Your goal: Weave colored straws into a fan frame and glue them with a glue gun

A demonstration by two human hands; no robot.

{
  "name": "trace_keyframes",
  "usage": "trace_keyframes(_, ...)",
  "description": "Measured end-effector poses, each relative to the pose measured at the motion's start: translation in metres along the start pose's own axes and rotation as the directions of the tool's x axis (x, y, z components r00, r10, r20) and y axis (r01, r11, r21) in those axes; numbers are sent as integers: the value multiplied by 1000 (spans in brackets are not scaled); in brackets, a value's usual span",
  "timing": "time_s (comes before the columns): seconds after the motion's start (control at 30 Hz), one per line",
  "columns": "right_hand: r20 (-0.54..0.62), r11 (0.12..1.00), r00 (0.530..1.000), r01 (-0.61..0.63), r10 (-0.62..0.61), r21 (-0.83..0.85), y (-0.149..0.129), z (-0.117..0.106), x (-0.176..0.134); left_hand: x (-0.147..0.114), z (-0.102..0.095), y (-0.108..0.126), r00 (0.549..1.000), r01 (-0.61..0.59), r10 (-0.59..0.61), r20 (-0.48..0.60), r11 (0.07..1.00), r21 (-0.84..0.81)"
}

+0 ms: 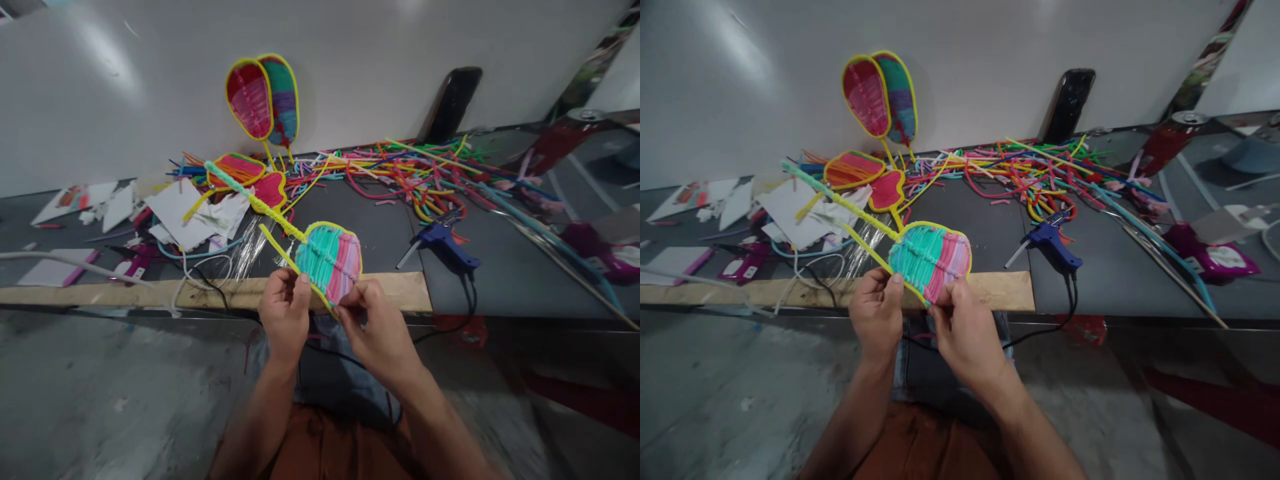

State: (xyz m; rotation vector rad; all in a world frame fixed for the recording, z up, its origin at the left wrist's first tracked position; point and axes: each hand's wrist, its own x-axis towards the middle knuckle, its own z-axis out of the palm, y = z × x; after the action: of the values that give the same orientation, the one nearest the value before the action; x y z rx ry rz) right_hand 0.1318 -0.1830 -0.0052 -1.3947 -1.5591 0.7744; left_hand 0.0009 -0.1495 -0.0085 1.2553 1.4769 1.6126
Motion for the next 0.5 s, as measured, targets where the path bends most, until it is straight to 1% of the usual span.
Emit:
trace_keyframes(0.13,-22,997,999,40,-42,-70,-2,6,-1,-1,1,2,1000,2,-2,-4,1000,13)
trace_keyframes(0.3,-84,982,990,94,-109,-163,1,10,2,-2,1,6,1000,-4,4,1,999,36)
trace_keyframes(0.43,-55,967,984,158,-171,-199,4,8,3,-2,2,9,999,-31,32,-13,997,74)
trace_keyframes(0.5,-31,963,983,170,-180,-209,5,6,3,-2,2,9,999,-34,36,-20,996,79)
